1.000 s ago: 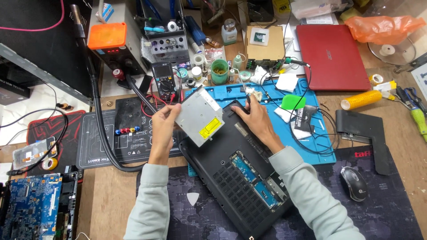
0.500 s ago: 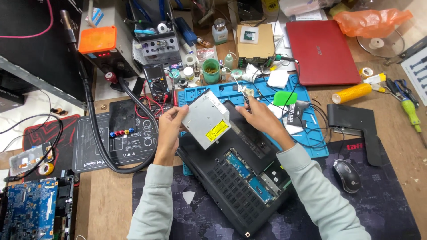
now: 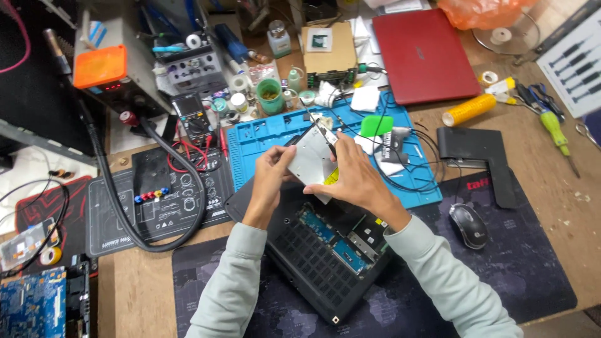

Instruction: Disassembling a laptop by removing back covers, screws, and the optical drive

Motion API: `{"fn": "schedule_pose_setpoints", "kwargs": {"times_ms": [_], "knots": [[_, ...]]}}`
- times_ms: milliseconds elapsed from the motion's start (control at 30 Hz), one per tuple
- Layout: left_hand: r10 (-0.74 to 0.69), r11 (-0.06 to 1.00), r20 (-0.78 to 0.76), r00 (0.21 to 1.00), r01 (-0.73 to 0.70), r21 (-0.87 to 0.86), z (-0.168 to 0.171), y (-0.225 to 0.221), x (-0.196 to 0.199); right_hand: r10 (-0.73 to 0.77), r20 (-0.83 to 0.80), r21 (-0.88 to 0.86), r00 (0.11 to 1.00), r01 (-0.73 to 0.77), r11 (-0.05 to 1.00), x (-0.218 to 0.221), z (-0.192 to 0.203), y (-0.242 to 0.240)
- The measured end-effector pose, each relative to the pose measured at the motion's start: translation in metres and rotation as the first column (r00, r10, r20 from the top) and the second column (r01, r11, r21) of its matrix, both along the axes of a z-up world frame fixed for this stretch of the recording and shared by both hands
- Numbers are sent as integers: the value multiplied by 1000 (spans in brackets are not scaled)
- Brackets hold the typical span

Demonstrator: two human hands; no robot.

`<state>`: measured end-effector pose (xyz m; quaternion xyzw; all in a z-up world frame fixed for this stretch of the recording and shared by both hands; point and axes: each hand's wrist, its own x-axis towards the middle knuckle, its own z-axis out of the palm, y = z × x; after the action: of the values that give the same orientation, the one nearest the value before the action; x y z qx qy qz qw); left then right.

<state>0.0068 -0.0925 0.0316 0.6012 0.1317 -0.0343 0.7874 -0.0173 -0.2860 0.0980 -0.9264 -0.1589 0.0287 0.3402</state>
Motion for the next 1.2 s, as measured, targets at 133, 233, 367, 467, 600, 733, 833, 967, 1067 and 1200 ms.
{"fn": "schedule_pose_setpoints", "kwargs": {"times_ms": [133,233,367,467,600,733,833,967,1067,1200], "knots": [[-64,998,10,998,64,-6,0,-36,4,-48,-10,-64,999,47,997,-6,7,-26],[-117,993,-4,993,117,-7,-9,-66,7,-75,-19,-95,997,73,993,-6,-1,-50],[-195,979,-8,981,194,-63,-18,-99,12,-145,-42,-117,989,139,983,-7,-21,-88],[-295,949,32,955,297,-102,5,-116,6,-151,-71,-55,986,147,988,-13,-15,-113],[-491,839,213,845,524,-144,12,-126,2,-39,-202,170,979,74,983,-18,-19,-157],[-597,735,327,732,663,-143,27,-132,1,108,-321,543,941,90,835,-28,17,-167],[-606,731,330,723,671,-127,26,-135,1,58,-400,727,915,278,628,-37,24,-184],[-613,745,282,738,659,-102,23,-137,2,-367,-141,172,920,387,906,-19,-21,-238],[-603,766,236,762,636,-95,23,-139,3,-530,70,-108,845,535,838,-8,-39,-255],[-608,773,181,773,628,-86,23,-139,3,-629,100,-247,771,631,735,-2,-54,-268]]}}
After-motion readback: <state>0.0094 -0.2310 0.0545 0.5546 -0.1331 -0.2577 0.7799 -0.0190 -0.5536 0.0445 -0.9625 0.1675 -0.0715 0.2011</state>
